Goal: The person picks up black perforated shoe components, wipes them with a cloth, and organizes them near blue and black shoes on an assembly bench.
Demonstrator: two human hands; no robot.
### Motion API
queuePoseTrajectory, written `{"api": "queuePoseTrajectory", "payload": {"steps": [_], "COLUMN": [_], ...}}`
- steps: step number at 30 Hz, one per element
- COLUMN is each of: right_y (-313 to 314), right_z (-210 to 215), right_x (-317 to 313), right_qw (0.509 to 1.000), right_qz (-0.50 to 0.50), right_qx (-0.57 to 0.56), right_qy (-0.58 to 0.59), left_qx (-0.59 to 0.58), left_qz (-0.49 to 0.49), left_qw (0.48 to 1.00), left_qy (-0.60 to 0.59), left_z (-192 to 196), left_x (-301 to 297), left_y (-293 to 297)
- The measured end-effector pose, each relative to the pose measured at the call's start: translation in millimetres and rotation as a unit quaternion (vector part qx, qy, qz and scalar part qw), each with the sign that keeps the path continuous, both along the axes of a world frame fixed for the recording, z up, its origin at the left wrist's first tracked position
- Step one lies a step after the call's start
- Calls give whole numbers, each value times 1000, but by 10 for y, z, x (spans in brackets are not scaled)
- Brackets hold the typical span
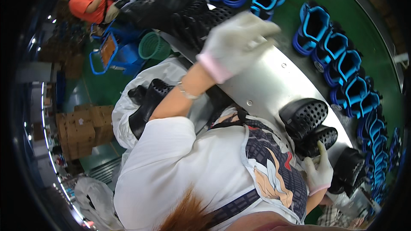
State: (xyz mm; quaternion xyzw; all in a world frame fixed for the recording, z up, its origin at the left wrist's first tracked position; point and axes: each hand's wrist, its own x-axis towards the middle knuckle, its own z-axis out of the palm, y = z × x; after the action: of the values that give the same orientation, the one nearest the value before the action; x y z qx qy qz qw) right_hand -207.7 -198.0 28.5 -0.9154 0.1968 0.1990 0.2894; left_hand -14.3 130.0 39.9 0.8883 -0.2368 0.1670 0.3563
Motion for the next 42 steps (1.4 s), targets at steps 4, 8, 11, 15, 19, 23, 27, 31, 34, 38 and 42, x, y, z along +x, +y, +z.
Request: {"api": "queuePoseTrajectory", "payload": {"steps": [4, 8, 11, 15, 19, 23, 27, 31, 34, 38, 42], "right_y": [-41, -104, -72, -42, -49, -49, -51, -122, -179, -186, 9], "right_z": [-107, -133, -150, -201, -203, -194, -214, -208, -204, -157, 28], "right_x": [27, 115, 151, 161, 160, 194, 273, 256, 210, 263, 608], "right_qw": [995, 992, 990, 986, 984, 985, 988, 983, 984, 981, 970], "right_qz": [-2, 16, 15, 39, 43, 42, 28, 29, 8, 26, 80], "right_qx": [-43, -27, -22, -38, -31, -20, -16, -9, -6, 14, 96], "right_qy": [-87, -122, -140, -155, -167, -165, -151, -180, -179, -191, -207], "left_qx": [139, 238, 268, 279, 254, 277, 308, 336, 316, 264, 189], "left_qz": [240, 380, 315, 252, 244, 204, 211, 226, 298, 336, 179], "left_qw": [927, 876, 907, 926, 936, 938, 924, 912, 900, 901, 963], "left_qy": [-253, -179, -83, -45, 5, 40, 79, 63, 32, -75, -73], "left_z": [416, 587, 450, 304, 409, 541, 586, 721, 969, 1100, 819], "left_x": [-38, 16, 134, 177, 236, 213, 284, 272, 98, -94, -169], "left_y": [1070, 2251, 2745, 2894, 2897, 2965, 2976, 3026, 2812, 2330, 1127]}}
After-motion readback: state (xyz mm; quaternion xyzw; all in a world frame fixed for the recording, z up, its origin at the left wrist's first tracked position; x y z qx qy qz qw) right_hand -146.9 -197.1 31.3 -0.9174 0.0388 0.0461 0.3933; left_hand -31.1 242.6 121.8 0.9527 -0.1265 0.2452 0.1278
